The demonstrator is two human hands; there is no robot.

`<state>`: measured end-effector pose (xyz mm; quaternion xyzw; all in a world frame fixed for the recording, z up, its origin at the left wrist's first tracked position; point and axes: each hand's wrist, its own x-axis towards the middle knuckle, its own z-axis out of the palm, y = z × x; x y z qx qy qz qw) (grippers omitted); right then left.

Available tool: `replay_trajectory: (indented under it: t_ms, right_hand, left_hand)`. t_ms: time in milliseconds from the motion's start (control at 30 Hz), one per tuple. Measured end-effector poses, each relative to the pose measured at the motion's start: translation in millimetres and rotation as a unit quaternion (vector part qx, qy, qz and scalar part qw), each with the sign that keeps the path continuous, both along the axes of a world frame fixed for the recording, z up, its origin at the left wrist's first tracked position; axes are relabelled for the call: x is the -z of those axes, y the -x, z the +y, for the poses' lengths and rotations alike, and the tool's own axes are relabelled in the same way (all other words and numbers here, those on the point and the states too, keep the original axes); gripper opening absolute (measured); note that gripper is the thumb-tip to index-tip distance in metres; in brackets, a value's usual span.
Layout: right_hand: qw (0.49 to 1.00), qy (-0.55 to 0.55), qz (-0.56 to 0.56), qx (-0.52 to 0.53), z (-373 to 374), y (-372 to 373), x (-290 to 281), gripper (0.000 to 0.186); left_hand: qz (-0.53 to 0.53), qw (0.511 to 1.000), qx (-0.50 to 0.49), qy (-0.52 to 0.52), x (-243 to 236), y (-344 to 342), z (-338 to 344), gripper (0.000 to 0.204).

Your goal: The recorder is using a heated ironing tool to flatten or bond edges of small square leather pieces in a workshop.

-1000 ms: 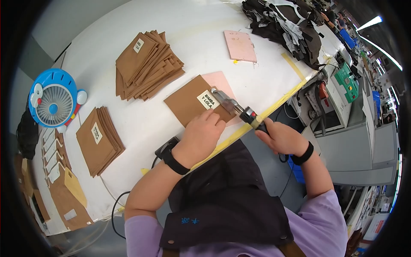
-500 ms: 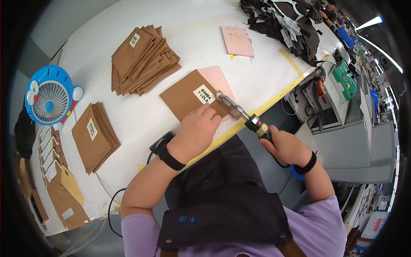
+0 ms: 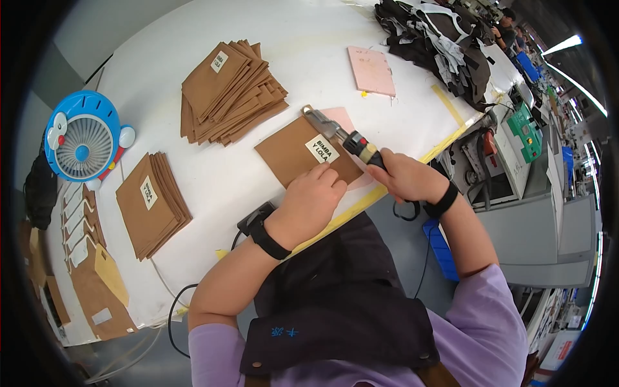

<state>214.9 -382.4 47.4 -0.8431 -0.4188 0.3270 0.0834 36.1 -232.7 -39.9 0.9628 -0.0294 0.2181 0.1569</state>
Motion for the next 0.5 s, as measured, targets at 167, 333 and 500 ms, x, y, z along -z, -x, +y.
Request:
replay_trajectory:
  t_ms: [167, 333, 500]
  right_hand:
    - [1.000, -0.010, -0.012, -0.010, -5.1, 2.1, 1.7, 0.046]
    - [0.988, -0.071, -0.116, -0.074, -90.8, 20.4, 10.1, 0.038]
    - [0.998, 0.036, -0.039, 0.016, -115.3, 43.2, -9.7, 0.041]
  left_hand:
    - [-0.004, 1.000, -0.001, -0.002, 1.0, 0.0, 1.6, 0.012]
    - [0.025, 1.000, 0.008, 0.017, -1.4, -0.8, 3.5, 0.010]
    - [0.035, 0.999, 0.003, 0.027, 0.9, 1.5, 4.1, 0.010]
